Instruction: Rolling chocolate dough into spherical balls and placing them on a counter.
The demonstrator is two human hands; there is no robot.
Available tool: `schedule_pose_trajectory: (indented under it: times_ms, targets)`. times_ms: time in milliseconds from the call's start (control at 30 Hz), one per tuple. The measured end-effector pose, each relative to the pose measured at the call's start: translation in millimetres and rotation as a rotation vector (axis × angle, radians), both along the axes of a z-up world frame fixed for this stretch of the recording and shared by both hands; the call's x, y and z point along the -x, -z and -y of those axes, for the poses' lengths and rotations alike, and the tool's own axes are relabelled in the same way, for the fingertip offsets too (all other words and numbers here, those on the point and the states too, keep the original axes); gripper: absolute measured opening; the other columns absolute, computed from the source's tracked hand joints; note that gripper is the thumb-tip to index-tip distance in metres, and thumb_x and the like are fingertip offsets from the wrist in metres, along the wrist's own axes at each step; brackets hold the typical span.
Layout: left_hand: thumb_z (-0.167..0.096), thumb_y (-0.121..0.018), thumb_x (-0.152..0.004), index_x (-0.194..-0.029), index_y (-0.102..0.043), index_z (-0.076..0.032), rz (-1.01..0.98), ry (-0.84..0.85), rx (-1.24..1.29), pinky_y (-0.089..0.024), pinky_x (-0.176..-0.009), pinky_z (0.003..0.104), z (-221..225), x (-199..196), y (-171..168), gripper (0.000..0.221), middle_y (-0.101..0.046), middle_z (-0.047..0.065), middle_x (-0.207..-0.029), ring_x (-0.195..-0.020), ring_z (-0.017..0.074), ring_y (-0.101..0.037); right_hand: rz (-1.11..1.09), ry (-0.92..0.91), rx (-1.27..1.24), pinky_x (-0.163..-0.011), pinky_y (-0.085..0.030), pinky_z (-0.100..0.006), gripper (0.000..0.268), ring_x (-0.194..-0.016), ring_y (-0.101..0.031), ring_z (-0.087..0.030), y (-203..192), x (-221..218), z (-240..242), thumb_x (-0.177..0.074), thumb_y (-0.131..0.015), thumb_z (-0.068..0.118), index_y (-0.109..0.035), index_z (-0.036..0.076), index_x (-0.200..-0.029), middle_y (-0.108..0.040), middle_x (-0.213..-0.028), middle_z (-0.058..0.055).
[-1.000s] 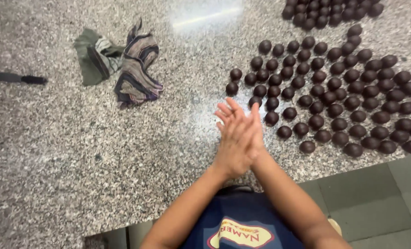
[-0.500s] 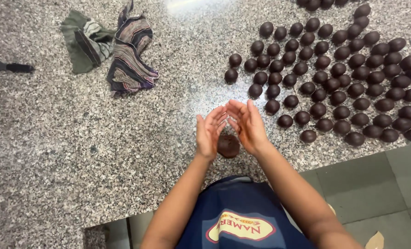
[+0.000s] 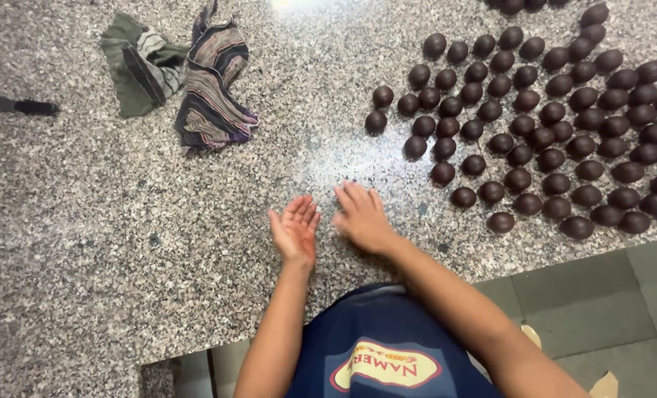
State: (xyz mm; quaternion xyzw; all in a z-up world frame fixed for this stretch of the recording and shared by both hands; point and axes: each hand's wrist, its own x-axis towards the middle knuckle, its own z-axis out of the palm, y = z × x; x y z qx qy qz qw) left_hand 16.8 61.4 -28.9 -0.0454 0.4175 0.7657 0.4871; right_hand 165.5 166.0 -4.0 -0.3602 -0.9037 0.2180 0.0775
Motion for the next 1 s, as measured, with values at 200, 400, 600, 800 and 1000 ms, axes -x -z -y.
schedule_pose_trajectory:
  times_ms: [200,400,600,800,1000]
  targets:
    - [-0.071,-0.028,-0.102,-0.121,-0.061,-0.001,0.063,-0.002,-0.097,-0.05,-0.102,0.048,16.5,4.4,37.0,0.08,-0.068,0.019,-0.12,-0.109,0.0307,-0.064,-0.733,0.264,1.073,-0.121,-0.029,-0.039,0.062,-0.145,-0.043,-0.025,-16.7,-51.1,-42.9,-0.108,-0.023,0.046,-0.044,0.008,-0.153,-0.049,-0.156,-0.015]
    - [-0.064,-0.033,-0.104,-0.122,-0.06,-0.002,0.035,0.084,-0.083,-0.05,-0.103,0.047,22.2,9.2,48.1,0.07,-0.067,0.018,-0.12,-0.111,0.0296,-0.064,-0.009,-0.189,-0.141,-0.099,-0.046,-0.045,0.045,-0.119,-0.062,-0.029,-78.5,-37.5,36.4,-0.083,-0.067,0.042,-0.069,0.012,-0.117,-0.068,-0.123,-0.012]
    - [-0.051,-0.036,-0.11,-0.123,-0.06,0.0,-0.047,0.147,-0.094,-0.053,-0.101,0.044,21.6,12.8,65.9,0.058,-0.068,0.019,-0.118,-0.108,0.0284,-0.067,-0.271,-0.156,-0.328,-0.102,-0.04,-0.045,0.042,-0.114,-0.059,-0.028,-25.6,-52.7,46.1,-0.089,-0.072,0.032,-0.066,0.009,-0.124,-0.065,-0.12,-0.01]
    - [-0.041,-0.039,-0.112,-0.123,-0.06,0.0,-0.06,0.165,-0.099,-0.054,-0.099,0.043,22.7,12.6,63.5,0.048,-0.07,0.018,-0.118,-0.107,0.027,-0.068,-0.495,0.199,0.146,-0.093,-0.049,-0.043,0.032,-0.103,-0.066,-0.025,3.9,-41.3,21.2,-0.087,-0.072,0.032,-0.073,0.009,-0.109,-0.071,-0.107,-0.008]
    - [-0.045,-0.037,-0.108,-0.114,-0.062,-0.002,-0.055,0.184,0.011,-0.056,-0.092,0.042,9.8,-20.9,-3.8,0.049,-0.071,0.015,-0.109,-0.099,0.0253,-0.068,-1.262,0.498,1.565,-0.076,-0.059,-0.037,0.033,-0.09,-0.069,-0.023,-47.9,-34.4,8.6,-0.093,-0.064,0.031,-0.07,0.003,-0.108,-0.072,-0.099,-0.012]
